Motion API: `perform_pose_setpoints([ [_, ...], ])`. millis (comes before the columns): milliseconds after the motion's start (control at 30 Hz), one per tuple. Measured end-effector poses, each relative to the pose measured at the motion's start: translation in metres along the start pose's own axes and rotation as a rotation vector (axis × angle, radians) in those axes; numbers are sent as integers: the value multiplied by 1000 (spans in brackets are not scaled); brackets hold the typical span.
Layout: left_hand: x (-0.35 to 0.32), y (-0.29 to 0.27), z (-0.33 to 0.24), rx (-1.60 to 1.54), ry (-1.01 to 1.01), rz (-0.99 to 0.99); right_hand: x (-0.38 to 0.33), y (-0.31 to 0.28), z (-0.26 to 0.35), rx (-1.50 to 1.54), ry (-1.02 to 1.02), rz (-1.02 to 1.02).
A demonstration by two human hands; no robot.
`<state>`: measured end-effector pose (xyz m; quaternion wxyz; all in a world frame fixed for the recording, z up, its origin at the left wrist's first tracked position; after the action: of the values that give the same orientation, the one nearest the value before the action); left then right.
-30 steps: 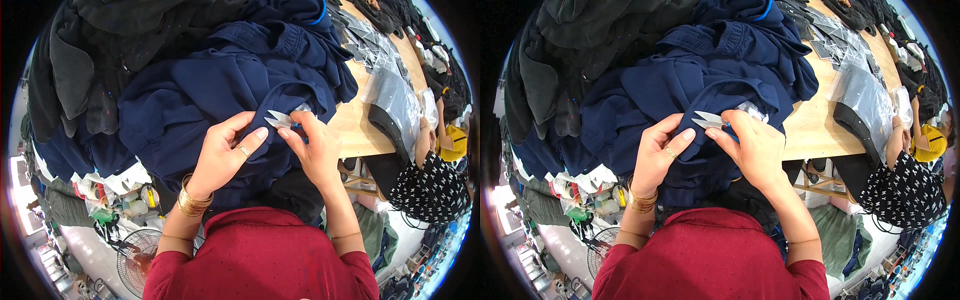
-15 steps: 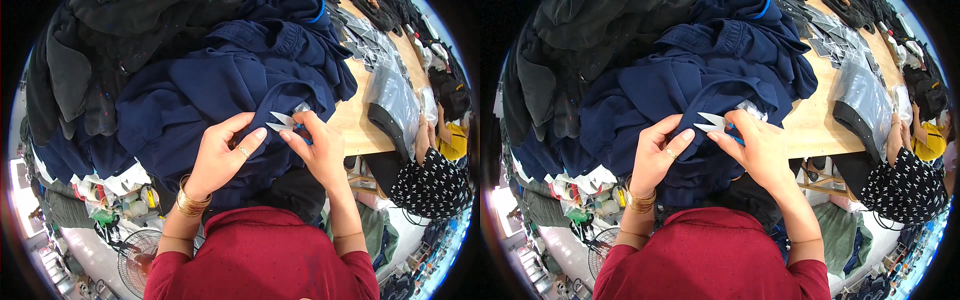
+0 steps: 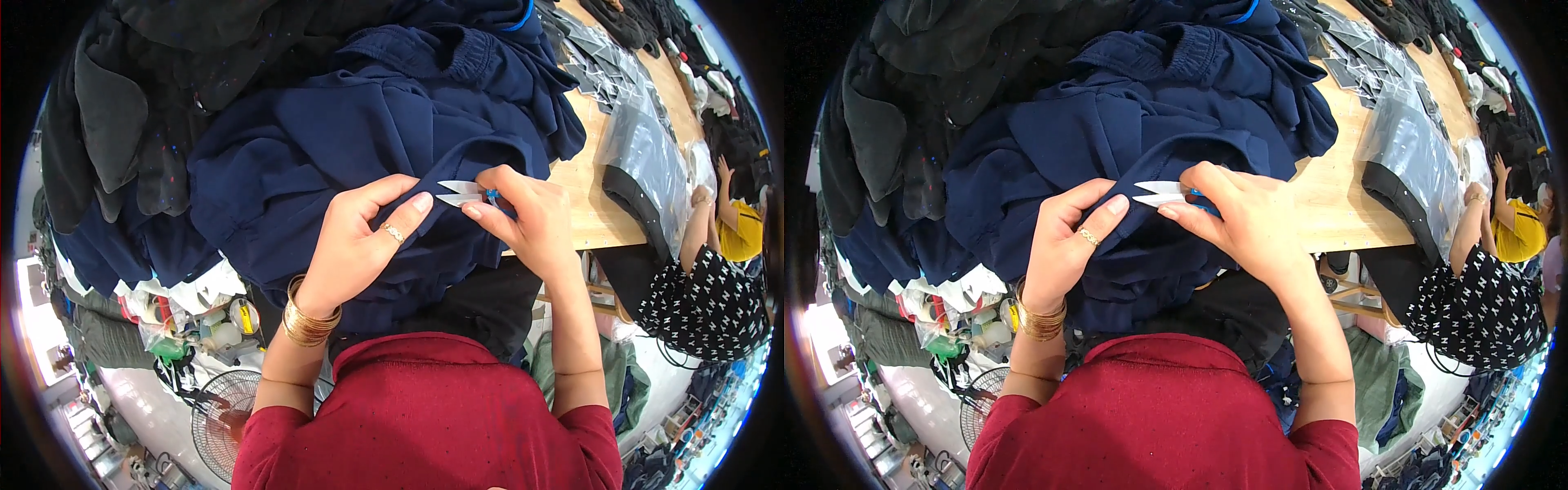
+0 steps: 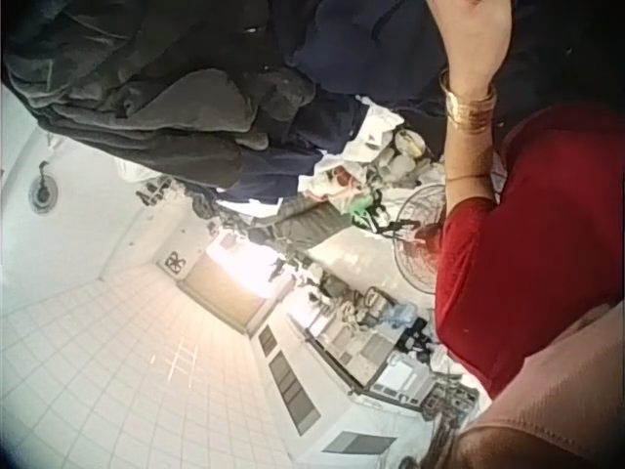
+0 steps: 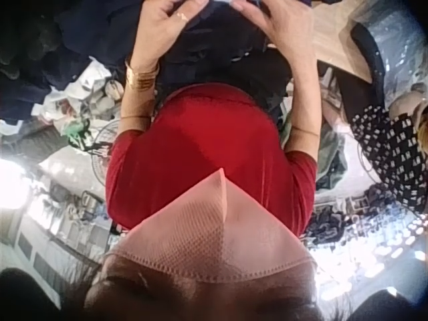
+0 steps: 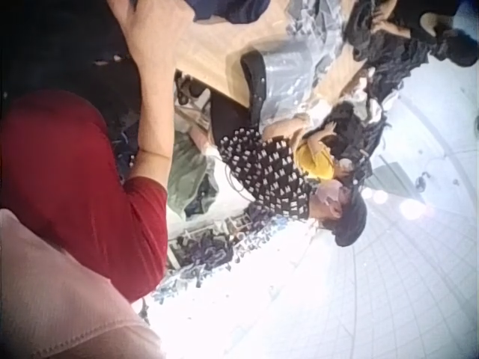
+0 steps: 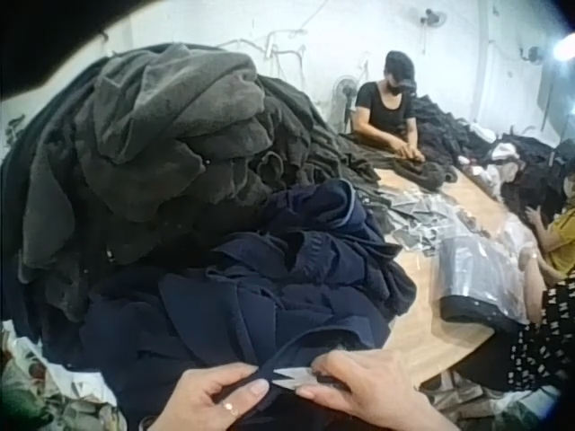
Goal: Trimming loose threads from garments using a pair of small scissors.
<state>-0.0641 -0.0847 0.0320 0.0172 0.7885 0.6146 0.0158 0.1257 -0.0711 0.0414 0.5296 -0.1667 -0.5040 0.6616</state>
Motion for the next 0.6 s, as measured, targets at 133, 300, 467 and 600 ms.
perform_pose_setpoints([
  [133, 1, -2, -3, 31, -10, -27, 4, 1, -5, 48, -98, 16],
  [300, 4, -3, -2, -45, -6, -9, 8, -4, -4, 26, -167, 31],
  [467, 5, -3, -1, -39, -6, -11, 11, -5, -3, -3, -212, 23],
  [600, 5, -2, -1, -57, -16, -15, 11, -1, -5, -5, -225, 4],
])
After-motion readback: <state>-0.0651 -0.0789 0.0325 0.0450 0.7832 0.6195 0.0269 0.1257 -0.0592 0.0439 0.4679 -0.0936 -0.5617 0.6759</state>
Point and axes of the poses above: each hand's wrist, its own x-axis towards the middle knuckle, its own y-axis out of the palm, z = x × y, the point moved 2 cm from there along x, towards the middle knuckle, and after that the axes turned 7 degrees about -x, right-handed, at the moved point
